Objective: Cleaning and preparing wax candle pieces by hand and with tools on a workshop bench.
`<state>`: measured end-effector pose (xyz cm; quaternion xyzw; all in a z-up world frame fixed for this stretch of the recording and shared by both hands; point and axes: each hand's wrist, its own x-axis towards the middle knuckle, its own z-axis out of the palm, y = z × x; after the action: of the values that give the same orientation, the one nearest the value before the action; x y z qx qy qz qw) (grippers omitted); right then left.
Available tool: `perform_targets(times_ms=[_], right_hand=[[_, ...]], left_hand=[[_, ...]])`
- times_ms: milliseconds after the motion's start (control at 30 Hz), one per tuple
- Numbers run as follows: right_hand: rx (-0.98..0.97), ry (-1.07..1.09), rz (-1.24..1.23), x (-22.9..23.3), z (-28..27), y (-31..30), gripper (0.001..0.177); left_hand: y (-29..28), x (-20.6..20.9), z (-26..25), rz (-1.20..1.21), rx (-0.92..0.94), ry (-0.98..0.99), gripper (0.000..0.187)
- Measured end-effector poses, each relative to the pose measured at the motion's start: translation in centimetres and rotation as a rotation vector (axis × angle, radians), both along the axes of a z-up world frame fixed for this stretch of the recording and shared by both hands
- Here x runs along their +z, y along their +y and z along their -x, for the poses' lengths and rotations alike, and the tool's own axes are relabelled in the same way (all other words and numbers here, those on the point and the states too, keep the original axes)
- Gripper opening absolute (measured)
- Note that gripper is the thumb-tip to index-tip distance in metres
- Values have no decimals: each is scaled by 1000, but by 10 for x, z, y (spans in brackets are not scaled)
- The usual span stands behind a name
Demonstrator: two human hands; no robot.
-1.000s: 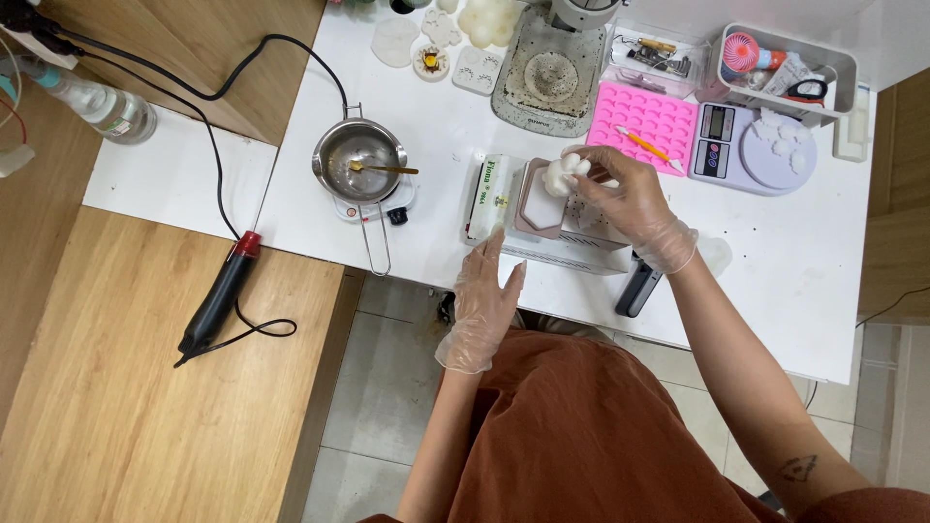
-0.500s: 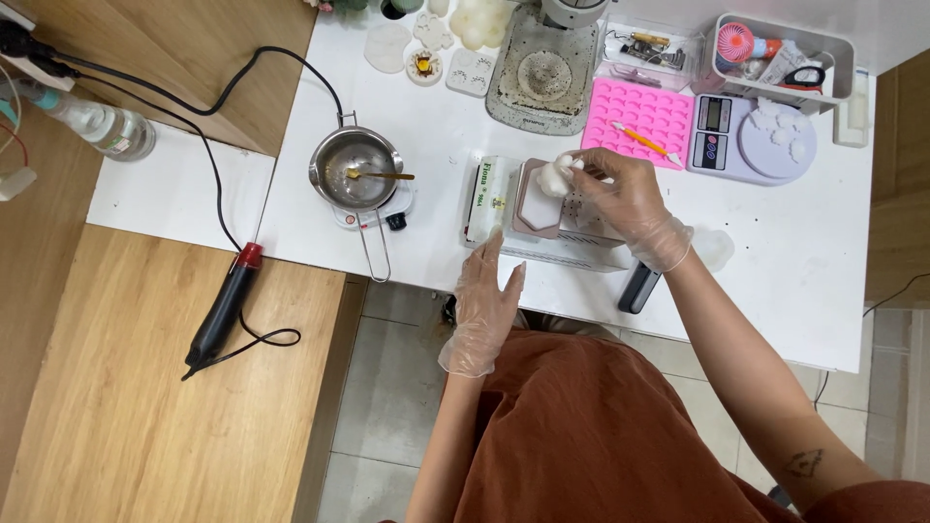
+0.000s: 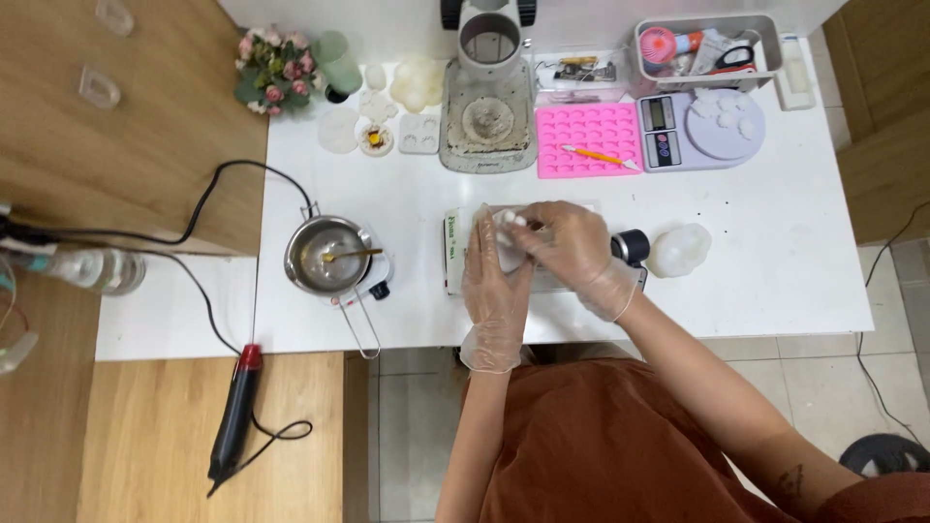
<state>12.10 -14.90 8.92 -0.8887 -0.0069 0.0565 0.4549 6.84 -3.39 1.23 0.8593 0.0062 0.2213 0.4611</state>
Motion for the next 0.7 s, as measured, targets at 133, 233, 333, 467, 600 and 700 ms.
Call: perform_targets(times_ms=[133,233,333,467,600,700], right_hand=[[18,-230,244,-23,-1,-3,31],[27,-328,208,-32,1,-4,34],[31,-389,161,-28,4,-2,34],[57,-280,229,-24,7,-2,31],[110,-250,108,-24,9,-15,39],[67,-317,-84,-11,11,-37,38]], left_hand=[[-5,-15,-12,-40,-30,20,78],[-4,-7,-12,-54,-28,72,75],[-3,-21,-10,-65,-22,90,71],[-5,-29,-13,-15,-4,62,67],[-11,-13,-13,35,18,92,70],[-10,-4,-12,124,45,190,69]])
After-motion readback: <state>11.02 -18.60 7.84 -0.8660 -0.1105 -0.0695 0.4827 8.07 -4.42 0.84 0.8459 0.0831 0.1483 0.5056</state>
